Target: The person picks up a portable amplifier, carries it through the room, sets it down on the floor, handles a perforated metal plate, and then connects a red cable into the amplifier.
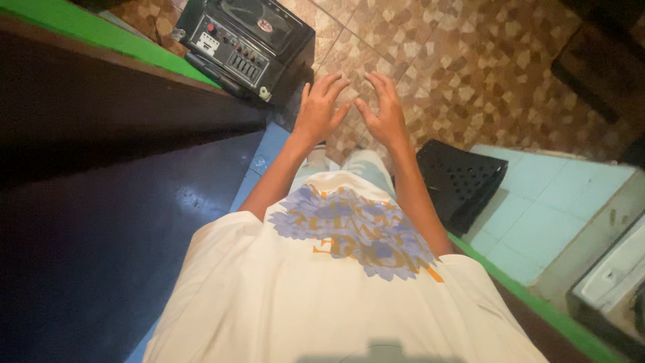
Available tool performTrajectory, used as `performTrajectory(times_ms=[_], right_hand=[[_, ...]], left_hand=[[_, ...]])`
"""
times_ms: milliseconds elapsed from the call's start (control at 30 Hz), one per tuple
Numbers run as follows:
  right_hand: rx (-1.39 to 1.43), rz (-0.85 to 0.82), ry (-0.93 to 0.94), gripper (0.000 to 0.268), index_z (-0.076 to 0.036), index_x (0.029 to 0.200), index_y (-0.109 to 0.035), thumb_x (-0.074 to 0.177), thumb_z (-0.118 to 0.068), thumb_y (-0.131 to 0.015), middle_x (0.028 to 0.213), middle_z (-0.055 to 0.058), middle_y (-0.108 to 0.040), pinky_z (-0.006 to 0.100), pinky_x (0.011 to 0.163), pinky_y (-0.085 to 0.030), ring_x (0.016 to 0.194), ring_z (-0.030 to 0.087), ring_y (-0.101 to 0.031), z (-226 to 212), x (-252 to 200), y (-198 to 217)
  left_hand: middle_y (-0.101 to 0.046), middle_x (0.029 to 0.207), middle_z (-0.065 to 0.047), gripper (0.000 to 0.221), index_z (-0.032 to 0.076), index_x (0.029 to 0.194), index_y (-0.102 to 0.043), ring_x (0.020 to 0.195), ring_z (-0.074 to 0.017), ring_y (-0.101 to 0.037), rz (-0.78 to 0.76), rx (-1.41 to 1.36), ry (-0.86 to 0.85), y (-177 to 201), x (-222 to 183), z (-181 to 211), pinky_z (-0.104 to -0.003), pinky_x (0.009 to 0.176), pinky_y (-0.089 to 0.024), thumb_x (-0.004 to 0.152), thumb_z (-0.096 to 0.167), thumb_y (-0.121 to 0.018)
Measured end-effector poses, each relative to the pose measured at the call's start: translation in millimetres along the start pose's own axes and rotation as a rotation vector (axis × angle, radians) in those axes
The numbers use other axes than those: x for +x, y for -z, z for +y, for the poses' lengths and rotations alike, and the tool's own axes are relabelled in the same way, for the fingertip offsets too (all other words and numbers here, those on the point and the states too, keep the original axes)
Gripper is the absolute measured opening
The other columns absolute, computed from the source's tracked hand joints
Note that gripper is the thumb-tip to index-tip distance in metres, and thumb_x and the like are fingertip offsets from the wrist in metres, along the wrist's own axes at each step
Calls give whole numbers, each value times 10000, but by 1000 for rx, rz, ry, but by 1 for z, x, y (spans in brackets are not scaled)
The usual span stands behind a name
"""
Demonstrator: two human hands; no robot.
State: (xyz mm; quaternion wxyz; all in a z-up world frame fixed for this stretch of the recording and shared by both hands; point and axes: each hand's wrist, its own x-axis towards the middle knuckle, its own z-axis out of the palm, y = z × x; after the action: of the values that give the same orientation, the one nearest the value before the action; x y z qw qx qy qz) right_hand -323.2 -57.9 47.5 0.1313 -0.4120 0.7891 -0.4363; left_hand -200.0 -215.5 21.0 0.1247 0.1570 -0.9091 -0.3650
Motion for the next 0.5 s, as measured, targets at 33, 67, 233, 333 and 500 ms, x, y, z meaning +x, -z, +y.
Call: performTrajectory(times_ms=[33, 67, 233, 333, 500], right_hand=[[0, -7, 17, 532, -54, 1450, -546, 973, -183, -746, 1463, 215, -533, 441, 1161, -421, 1382, 392, -524, 3, 10, 0], [1, -19, 33, 530, -54, 1450, -547, 973, -176, -744, 1470, 215, -533, 444, 1166, -419, 1388, 393, -522, 6, 19, 0], [17, -93, 90, 522, -55, 1444, -564, 967, -169, -744, 1469, 207, -546, 448, 1168, -426, 1391, 395, -526, 21, 78, -1], [-3, -178, 155, 527, -58, 1438, -573, 960, -189, -754, 1465, 212, -543, 451, 1151, -437, 1375, 401, -531, 29, 126, 3], [-48, -300, 336, 516, -57, 1428, -577, 971, -214, -762, 1471, 221, -548, 472, 1143, -433, 1370, 419, -520, 43, 214, 27]], left_hand=[[-502, 1512, -106, 511, 157, 1409, -571, 1450, -343, -419, 13, -10, 7, 1, 7, -3, -663, 1156, -290, 940, 291, -723], [-503, 1511, -106, 511, 155, 1413, -572, 1451, -342, -419, 27, -20, 20, 1, 13, -7, -663, 1160, -290, 943, 289, -722], [-511, 1498, -99, 505, 165, 1416, -581, 1447, -325, -432, 99, -16, 71, 2, 48, -19, -667, 1164, -294, 944, 273, -725], [-520, 1484, -92, 516, 168, 1416, -582, 1440, -318, -443, 163, 4, 109, 1, 80, -22, -664, 1159, -299, 929, 251, -731], [-525, 1470, -97, 546, 171, 1407, -591, 1412, -321, -456, 310, 54, 197, -3, 146, -18, -668, 1132, -301, 890, 230, -757]])
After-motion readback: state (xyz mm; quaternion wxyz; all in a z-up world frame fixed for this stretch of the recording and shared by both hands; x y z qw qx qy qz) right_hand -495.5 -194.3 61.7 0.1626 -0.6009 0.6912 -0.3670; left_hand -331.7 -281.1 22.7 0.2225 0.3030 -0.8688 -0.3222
